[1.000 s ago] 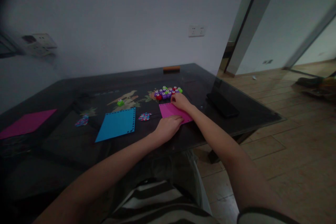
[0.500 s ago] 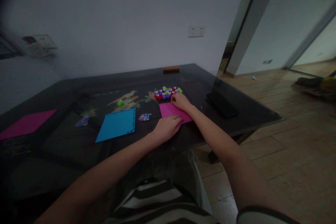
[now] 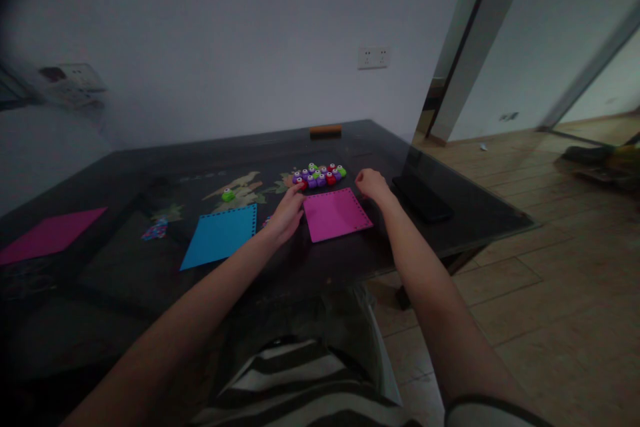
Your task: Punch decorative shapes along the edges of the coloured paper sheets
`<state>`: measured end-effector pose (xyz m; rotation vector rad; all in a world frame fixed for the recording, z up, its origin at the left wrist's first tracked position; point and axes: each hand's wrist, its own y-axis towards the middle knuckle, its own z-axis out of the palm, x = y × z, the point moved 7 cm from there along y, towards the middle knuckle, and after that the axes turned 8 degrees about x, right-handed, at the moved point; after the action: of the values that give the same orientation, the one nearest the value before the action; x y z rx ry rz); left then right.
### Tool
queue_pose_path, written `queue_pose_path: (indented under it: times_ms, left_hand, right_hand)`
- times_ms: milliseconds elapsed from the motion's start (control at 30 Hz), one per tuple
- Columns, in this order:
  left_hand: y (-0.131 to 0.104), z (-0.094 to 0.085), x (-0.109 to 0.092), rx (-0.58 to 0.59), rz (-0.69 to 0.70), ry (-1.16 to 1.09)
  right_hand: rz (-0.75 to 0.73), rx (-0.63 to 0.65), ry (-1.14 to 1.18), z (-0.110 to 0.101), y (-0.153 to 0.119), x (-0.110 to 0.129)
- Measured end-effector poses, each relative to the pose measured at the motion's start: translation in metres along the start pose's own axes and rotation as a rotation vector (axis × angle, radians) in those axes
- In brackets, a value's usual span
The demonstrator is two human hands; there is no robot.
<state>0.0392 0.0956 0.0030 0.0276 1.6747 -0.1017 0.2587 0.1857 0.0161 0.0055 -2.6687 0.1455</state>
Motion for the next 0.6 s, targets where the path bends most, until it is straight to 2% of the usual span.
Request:
queue_pose_path:
  times_ms: [300, 600]
  left_hand:
    - [-0.004, -0.001, 0.0, 0.022, -0.03, -0.13]
    - [-0.002, 0.001, 0.005, 0.047, -0.032, -0.023]
  right_hand:
    - [0.006, 0.025, 0.031, 0.007, -0.001, 0.007]
    - [-0.01, 0.02, 0.027, 0.007, -0.004, 0.012]
